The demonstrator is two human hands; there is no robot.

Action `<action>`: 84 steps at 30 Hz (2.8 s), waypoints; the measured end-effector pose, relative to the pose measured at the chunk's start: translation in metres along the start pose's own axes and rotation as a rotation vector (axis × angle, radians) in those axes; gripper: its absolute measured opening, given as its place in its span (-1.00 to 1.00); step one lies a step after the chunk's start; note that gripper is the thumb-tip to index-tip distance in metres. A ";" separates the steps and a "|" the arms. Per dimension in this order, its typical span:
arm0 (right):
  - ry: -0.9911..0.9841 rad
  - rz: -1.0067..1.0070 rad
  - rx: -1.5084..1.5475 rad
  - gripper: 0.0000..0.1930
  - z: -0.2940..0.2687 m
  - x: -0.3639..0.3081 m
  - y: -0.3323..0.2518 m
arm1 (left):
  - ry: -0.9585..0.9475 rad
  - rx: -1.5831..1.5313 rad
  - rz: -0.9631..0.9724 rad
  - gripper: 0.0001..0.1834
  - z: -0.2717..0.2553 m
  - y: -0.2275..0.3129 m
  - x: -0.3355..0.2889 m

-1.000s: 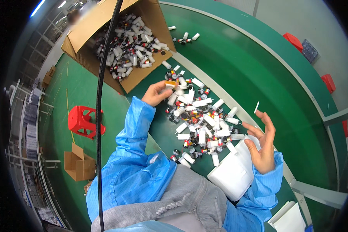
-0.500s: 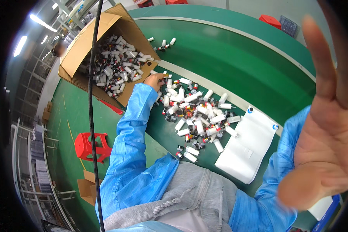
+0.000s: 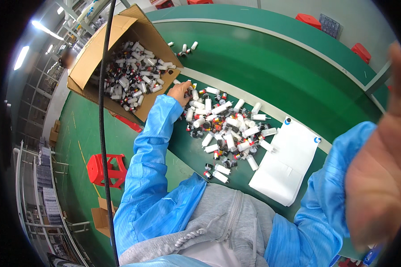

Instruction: The person assembles small plastic caps, metal pins, and white sleeves by hand, taking components from a cardboard box and fitting them together at a workstation.

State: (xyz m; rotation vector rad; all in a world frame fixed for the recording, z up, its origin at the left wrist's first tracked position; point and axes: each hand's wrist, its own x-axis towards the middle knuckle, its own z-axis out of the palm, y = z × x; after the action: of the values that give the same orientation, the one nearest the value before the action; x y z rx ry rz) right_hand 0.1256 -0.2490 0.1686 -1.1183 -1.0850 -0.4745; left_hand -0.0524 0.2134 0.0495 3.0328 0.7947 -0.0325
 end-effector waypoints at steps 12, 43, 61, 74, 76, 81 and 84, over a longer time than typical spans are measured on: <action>-0.037 0.591 0.028 -0.27 0.079 -0.046 0.002 | 0.307 -0.455 0.314 -0.76 -0.015 0.053 -0.033; -0.346 0.873 0.214 -0.25 0.095 -0.101 0.050 | 0.479 -0.360 0.446 -0.74 0.004 0.143 -0.078; -0.581 0.700 0.193 -0.07 0.106 -0.117 0.052 | 0.068 -1.818 0.237 -0.66 0.009 0.172 -0.089; -0.131 0.946 0.433 -0.25 0.098 -0.099 0.038 | -0.332 -2.034 0.359 -0.62 0.003 0.186 -0.102; -0.095 0.941 0.381 -0.29 0.093 -0.096 0.038 | -0.391 -2.047 0.373 -0.51 0.004 0.187 -0.103; -0.104 0.866 0.382 -0.29 0.095 -0.094 0.036 | -0.303 -1.866 0.479 -0.52 -0.004 0.195 -0.098; -0.110 0.849 0.359 -0.26 0.097 -0.096 0.036 | 0.241 -1.035 0.374 -0.76 0.002 0.201 -0.097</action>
State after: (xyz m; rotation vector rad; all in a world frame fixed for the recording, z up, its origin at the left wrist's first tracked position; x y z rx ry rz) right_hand 0.0669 -0.1661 0.0709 -1.1689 -0.6573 0.4394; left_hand -0.0381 -0.0090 0.0494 2.1321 0.1190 0.5605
